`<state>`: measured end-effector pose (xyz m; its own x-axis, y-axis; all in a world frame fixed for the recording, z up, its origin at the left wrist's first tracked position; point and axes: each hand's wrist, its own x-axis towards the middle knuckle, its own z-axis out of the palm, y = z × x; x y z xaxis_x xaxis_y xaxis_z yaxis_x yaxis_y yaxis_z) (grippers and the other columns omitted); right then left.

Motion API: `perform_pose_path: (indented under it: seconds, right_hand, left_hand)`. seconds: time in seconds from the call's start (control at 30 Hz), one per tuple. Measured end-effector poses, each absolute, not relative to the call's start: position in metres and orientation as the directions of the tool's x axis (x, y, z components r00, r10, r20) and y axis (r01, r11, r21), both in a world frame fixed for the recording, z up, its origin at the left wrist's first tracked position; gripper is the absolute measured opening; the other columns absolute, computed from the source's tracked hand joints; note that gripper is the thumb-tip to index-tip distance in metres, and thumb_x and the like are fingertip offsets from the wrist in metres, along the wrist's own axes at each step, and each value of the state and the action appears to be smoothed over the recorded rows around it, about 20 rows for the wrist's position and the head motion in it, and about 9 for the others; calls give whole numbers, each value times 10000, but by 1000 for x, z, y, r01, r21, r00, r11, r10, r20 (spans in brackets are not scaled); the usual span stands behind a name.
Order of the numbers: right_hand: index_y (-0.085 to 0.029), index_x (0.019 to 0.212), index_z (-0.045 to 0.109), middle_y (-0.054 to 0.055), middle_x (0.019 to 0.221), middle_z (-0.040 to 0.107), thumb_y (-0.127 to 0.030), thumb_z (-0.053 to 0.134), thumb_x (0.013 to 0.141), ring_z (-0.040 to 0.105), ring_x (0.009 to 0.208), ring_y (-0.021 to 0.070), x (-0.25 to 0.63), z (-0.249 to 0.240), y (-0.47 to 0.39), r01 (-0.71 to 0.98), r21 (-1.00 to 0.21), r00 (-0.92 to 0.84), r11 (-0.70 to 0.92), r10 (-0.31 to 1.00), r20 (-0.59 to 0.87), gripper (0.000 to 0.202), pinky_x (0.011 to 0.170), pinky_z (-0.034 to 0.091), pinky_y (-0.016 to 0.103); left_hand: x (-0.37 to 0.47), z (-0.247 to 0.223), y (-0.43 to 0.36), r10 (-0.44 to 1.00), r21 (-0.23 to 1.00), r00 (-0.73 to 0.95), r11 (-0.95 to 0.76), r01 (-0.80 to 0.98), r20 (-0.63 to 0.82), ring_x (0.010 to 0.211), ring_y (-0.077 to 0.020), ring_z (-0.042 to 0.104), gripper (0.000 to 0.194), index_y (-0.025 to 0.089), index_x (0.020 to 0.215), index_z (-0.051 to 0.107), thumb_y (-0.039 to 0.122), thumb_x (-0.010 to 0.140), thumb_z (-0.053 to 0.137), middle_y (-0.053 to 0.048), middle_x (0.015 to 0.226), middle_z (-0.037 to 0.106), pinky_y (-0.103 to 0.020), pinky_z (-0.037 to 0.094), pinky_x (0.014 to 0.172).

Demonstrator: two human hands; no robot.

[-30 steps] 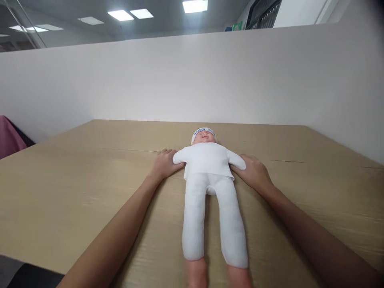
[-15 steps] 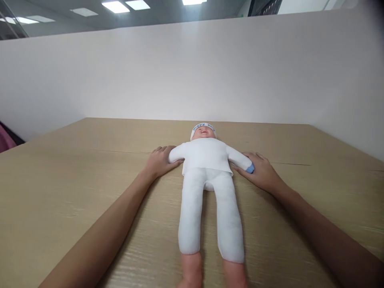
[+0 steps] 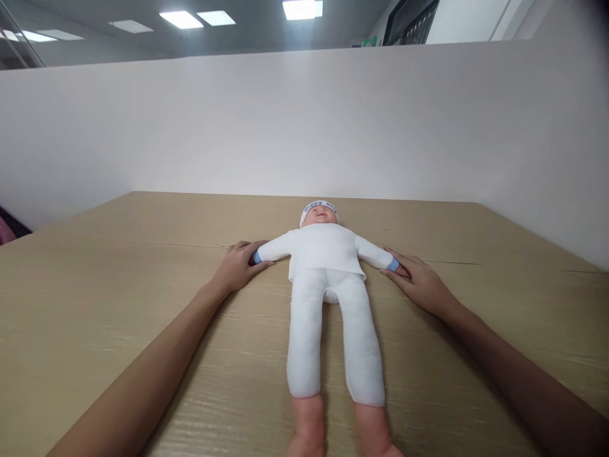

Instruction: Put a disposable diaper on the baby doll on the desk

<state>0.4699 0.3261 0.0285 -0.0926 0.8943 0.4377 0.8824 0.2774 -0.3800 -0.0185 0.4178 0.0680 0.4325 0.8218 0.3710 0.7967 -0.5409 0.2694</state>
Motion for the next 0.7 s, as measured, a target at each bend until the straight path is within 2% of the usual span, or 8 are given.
perform_pose_path:
  seconds: [0.2, 0.4, 0.53, 0.7]
  right_hand:
    - [-227, 1538, 616, 128, 1398, 745, -531, 580, 1028, 707, 1217, 355, 471, 27, 326, 879, -369, -118, 301, 888, 444, 595, 1065, 545, 501]
    - [-185, 1438, 626, 176, 1423, 702, -571, 575, 1029, 640, 1314, 367, 475, 26, 329, 839, -406, -91, 362, 829, 552, 564, 1157, 473, 545]
    - [-208, 1296, 665, 148, 1253, 738, -577, 540, 1050, 673, 1161, 326, 477, 29, 330, 814, -444, -93, 373, 840, 535, 461, 1047, 525, 489]
    - [-199, 1230, 690, 114, 1049, 740, -598, 518, 1053, 672, 989, 303, 477, 29, 333, 826, -441, -100, 352, 861, 499, 470, 945, 538, 448]
  left_hand:
    - [-20, 71, 413, 806, 270, 416, -549, 791, 421, 1366, -376, 591, 737, 270, 1549, 565, 710, 960, 620, -119, 1477, 689, -539, 420, 1164]
    - [-35, 74, 417, 767, 307, 460, -615, 726, 448, 1226, -313, 651, 509, 239, 1330, 617, 566, 943, 658, -89, 1335, 727, -464, 467, 1105]
    - [-45, 73, 424, 773, 312, 461, -611, 728, 436, 1200, -308, 653, 508, 239, 1309, 654, 606, 958, 645, -95, 1257, 742, -454, 488, 1086]
    - [-44, 72, 427, 780, 344, 464, -610, 714, 419, 1179, -305, 653, 555, 236, 1335, 680, 661, 986, 604, -105, 1250, 751, -450, 503, 1061]
